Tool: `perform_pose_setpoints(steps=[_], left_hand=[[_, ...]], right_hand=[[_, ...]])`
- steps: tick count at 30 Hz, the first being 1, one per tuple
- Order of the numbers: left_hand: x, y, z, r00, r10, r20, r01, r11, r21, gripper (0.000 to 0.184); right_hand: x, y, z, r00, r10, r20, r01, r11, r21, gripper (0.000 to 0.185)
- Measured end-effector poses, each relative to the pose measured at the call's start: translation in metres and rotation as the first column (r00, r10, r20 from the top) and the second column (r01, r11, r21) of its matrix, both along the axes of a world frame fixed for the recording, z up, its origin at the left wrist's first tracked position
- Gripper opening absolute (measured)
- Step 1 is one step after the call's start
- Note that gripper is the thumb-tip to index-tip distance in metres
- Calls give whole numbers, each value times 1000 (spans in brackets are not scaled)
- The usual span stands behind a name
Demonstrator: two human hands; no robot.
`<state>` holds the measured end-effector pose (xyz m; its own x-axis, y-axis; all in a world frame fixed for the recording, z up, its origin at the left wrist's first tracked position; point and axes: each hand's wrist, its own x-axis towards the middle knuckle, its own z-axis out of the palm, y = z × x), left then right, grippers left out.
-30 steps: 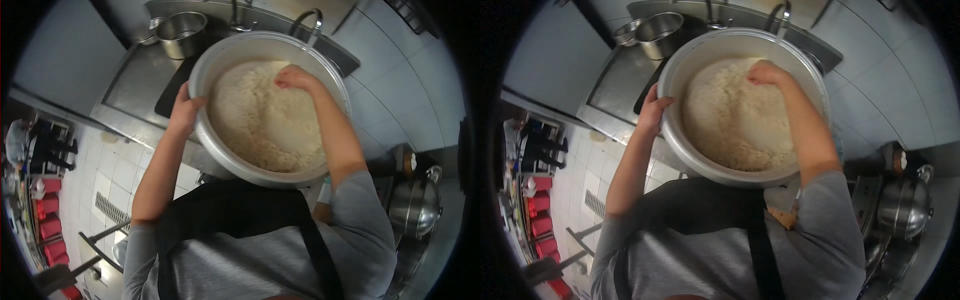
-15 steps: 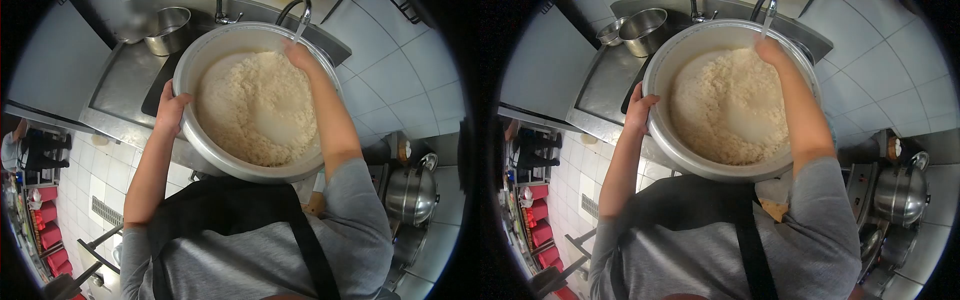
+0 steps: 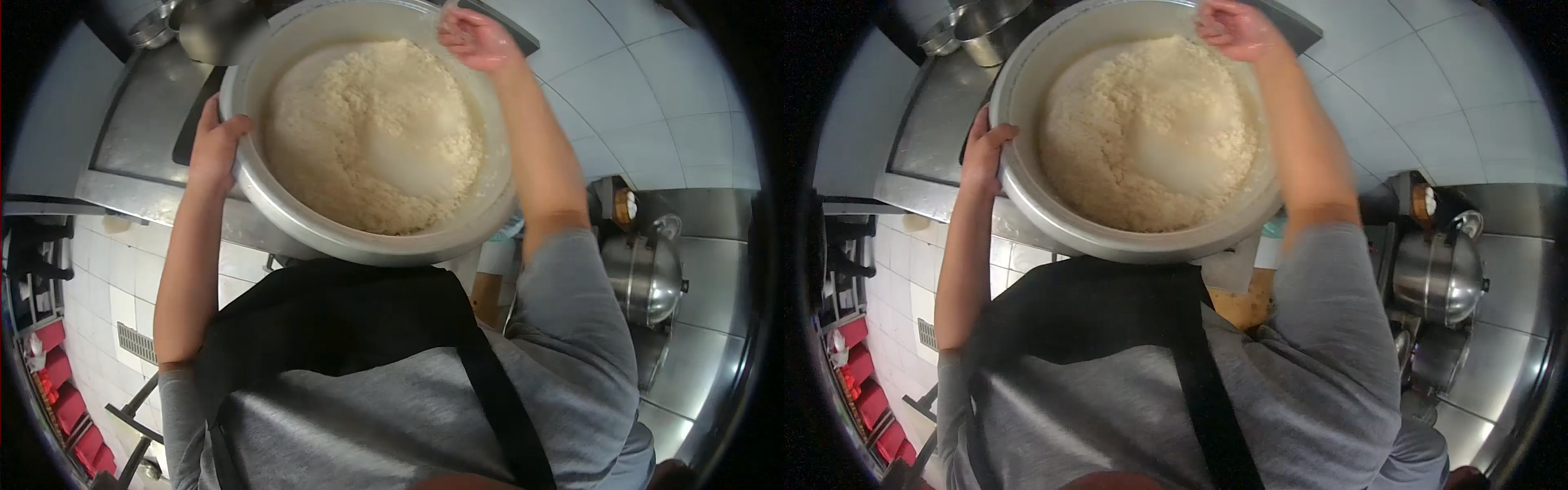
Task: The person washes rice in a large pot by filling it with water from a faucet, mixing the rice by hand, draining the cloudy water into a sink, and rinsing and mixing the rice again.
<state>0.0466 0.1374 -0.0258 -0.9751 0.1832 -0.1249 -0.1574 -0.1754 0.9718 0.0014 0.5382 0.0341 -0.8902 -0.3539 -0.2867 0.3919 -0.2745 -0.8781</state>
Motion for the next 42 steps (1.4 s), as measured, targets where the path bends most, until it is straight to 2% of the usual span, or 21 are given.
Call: perform_pose_setpoints(steps=[1, 3, 6, 9, 10, 12, 14, 16, 17, 18, 20, 22, 25, 28, 30, 31, 33, 36, 38, 40, 42], left_hand=[[1, 0, 1, 1000, -12, 19, 12, 1000, 3, 63], [0, 0, 1, 1000, -11, 23, 11, 1000, -16, 63], [0, 0, 1, 1000, -20, 15, 20, 999, -35, 64], [4, 2, 7, 1000, -13, 15, 13, 999, -46, 64], [3, 2, 6, 1000, -17, 16, 17, 998, -56, 64], [3, 1, 5, 1000, -21, 23, 22, 998, -62, 64], [3, 0, 6, 999, -22, 35, 24, 998, -57, 64], [3, 0, 6, 999, -24, 27, 25, 998, -51, 63], [3, 0, 5, 999, -26, 25, 27, 999, -46, 63], [2, 0, 5, 999, -28, 33, 29, 998, -52, 63], [0, -2, 1, 998, -34, 52, 37, 998, -59, 63], [-4, -3, -5, 999, -41, 18, 41, 998, -37, 62], [-1, 0, 0, 999, -33, 34, 34, 999, -31, 61], [2, 3, 3, 999, -16, 40, 17, 1000, -25, 60], [2, 0, 2, 999, -3, 34, 4, 1000, -30, 60], [1, -1, 0, 999, -3, 34, 4, 999, -34, 60], [0, -1, -1, 1000, -12, 22, 13, 999, -37, 61], [0, -1, -1, 1000, -6, 10, 7, 1000, -24, 63], [1, 0, 1, 1000, -7, 14, 7, 1000, -8, 62], [2, 0, 5, 1000, -8, 17, 8, 1000, -20, 61], [4, 2, 9, 999, 7, 34, -6, 1000, -20, 61]], right_hand=[[14, 13, 14, 995, 3, -99, 19, 974, 226, 22], [40, 43, 35, 983, 161, 84, -160, 547, 822, 23], [76, 14, 70, 862, 25, 506, -505, 118, 855, 27], [57, 21, 65, 945, 154, 289, -324, 308, 895, 29], [49, 15, 51, 987, 41, 154, -153, 517, 842, 30], [27, -11, 21, 983, -178, 43, 124, 819, 560, 31], [1, -12, -3, 963, -264, 61, 252, 956, 150, 27], [-24, -1, -26, 954, -294, 65, 300, 913, -275, 21], [-23, 8, -21, 969, -221, -108, 205, 968, -141, 24], [-17, 17, -4, 989, 32, -146, -35, 999, -15, 26], [2, 35, 29, 846, 520, -118, -484, 841, 240, 32], [62, 8, 46, 861, 202, 466, -492, 562, 665, 32], [98, -21, 36, 723, 272, 635, -682, 428, 593, 31], [63, -17, 8, 939, 278, 203, -344, 761, 550, 30], [35, -44, -1, 985, -163, -57, 172, 897, 407, 29], [14, -38, -11, 985, -155, -73, 164, 977, 134, 24], [-27, -28, -28, 982, -156, -104, 98, 901, -422, 16], [-26, -20, -5, 919, -371, -130, 292, 866, -406, 11], [-14, 23, -7, 929, 261, -261, -335, 895, -296, 29], [38, 22, -6, 899, 438, -6, -437, 894, -97, 28], [88, -7, -1, 725, 561, 399, -644, 758, 104, 35]])
